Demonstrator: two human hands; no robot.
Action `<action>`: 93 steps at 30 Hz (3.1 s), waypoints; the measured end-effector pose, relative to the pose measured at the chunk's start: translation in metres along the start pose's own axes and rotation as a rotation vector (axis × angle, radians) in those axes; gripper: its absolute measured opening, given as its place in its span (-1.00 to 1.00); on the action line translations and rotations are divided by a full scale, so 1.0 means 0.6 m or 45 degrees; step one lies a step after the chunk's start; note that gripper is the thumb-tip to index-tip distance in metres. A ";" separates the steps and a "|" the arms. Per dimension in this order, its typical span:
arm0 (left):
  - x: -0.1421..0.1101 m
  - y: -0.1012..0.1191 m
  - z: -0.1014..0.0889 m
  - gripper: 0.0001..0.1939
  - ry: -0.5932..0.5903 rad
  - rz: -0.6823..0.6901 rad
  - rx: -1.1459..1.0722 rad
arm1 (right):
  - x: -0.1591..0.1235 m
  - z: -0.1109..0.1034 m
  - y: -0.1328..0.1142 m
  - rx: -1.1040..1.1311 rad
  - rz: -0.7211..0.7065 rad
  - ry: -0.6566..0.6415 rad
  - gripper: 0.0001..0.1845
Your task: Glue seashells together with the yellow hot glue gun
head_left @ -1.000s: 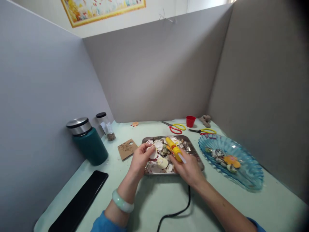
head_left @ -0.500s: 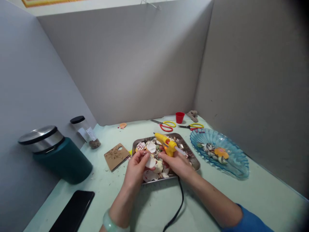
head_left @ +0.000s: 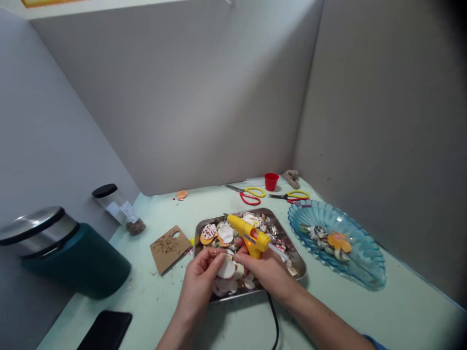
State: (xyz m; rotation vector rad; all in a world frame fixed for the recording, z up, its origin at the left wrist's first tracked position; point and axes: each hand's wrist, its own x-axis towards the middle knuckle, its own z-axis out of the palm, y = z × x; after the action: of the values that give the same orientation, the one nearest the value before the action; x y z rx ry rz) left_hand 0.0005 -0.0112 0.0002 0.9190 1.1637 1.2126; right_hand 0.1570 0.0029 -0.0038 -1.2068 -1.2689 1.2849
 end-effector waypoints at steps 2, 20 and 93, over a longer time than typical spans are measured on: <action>-0.001 0.001 -0.002 -0.55 -0.007 -0.001 -0.018 | -0.001 -0.001 -0.002 0.015 0.018 -0.018 -0.82; -0.002 -0.003 0.009 -0.45 -0.053 0.049 -0.010 | -0.003 -0.011 0.011 0.054 -0.178 0.037 -0.73; 0.017 -0.010 0.019 -0.51 -0.039 0.047 0.037 | 0.001 -0.018 0.004 0.180 -0.034 -0.028 -0.66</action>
State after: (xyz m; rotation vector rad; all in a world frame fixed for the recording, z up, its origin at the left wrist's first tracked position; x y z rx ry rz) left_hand 0.0128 -0.0015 -0.0051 0.9817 1.1468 1.2099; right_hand 0.1679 0.0046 -0.0060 -1.0753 -1.1851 1.3484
